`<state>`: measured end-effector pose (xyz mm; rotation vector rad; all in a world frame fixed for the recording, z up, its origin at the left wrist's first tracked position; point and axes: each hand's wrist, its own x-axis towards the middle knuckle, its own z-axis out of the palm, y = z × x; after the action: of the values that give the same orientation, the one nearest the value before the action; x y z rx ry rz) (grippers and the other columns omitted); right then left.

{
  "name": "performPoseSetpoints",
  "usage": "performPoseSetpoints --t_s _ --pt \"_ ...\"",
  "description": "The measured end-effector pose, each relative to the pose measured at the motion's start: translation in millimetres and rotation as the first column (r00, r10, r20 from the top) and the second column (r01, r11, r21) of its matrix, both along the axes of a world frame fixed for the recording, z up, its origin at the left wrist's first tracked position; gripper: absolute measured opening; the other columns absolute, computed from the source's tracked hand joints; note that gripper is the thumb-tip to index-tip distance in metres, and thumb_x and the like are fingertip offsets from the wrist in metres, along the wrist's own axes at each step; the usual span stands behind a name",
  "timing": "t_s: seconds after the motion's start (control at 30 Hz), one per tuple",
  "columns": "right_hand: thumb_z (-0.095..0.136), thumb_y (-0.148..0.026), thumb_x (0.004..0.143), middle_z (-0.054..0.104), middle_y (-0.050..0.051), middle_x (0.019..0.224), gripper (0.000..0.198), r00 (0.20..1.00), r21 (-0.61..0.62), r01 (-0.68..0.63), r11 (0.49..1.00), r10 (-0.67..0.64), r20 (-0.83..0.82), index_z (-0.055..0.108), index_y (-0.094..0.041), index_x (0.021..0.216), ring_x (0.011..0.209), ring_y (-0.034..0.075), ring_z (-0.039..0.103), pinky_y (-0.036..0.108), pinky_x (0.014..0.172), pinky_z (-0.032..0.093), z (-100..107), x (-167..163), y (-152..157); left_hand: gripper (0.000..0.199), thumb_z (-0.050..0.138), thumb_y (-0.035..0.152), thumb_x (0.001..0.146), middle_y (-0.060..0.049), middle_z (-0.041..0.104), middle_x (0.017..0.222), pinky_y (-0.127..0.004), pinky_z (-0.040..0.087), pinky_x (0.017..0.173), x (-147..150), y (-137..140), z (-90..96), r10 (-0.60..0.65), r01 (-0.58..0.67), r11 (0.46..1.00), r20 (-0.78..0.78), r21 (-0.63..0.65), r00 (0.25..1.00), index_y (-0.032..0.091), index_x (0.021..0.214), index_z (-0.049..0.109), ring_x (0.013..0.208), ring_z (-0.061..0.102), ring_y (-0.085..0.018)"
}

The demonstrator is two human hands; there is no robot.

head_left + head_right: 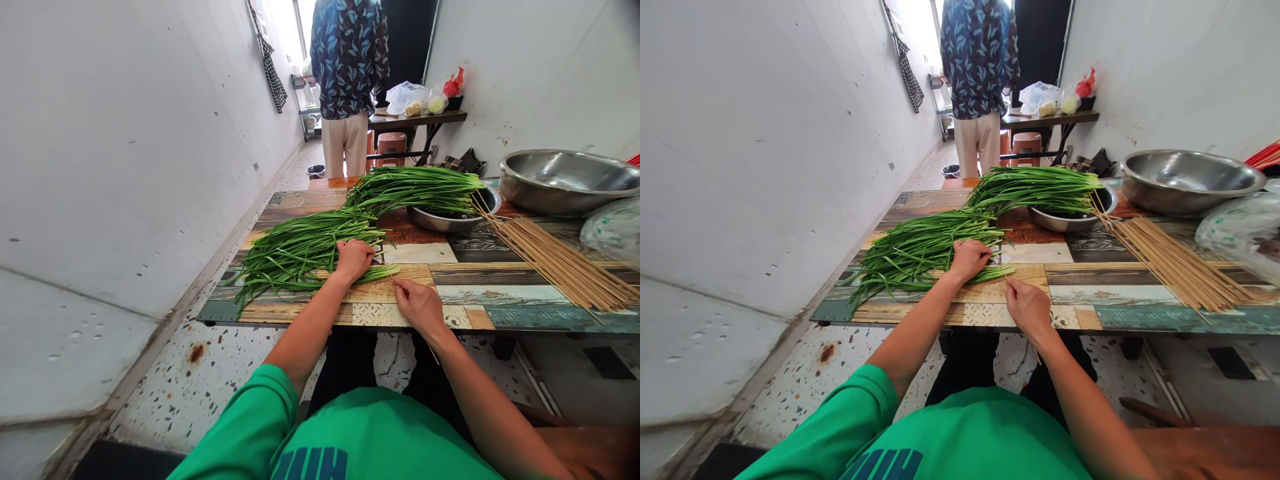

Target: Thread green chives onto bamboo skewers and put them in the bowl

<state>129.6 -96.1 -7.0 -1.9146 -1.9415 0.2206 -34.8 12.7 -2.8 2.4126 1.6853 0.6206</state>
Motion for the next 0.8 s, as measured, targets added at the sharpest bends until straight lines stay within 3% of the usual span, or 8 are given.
performPoseSetpoints --t_s 0.4,0.8 --pt "0.045 -0.027 0.088 0.075 0.003 0.098 0.035 1.0 -0.048 -0.007 0.999 0.006 -0.006 0.072 -0.026 0.11 0.089 0.02 0.07 0.028 0.075 0.049 0.9 0.9 0.8 0.025 0.053 0.02 0.082 -0.003 0.074 0.099 -0.041 0.029 0.089 0.9 -0.9 4.8 0.022 -0.02 0.998 0.021 -0.056 1.0 0.025 0.087 0.077 0.102 0.057 -0.023" --pt "0.045 -0.029 0.088 0.075 0.003 0.096 0.035 1.0 -0.108 -0.013 0.994 0.012 -0.009 0.073 -0.026 0.109 0.088 0.019 0.069 0.026 0.071 0.048 8.0 3.0 6.8 0.028 0.052 0.018 0.084 -0.004 0.073 0.099 -0.042 0.029 0.089 -2.1 2.1 3.2 -0.06 0.059 0.996 -0.009 -0.063 0.998 0.026 0.092 0.077 0.101 0.056 -0.023"
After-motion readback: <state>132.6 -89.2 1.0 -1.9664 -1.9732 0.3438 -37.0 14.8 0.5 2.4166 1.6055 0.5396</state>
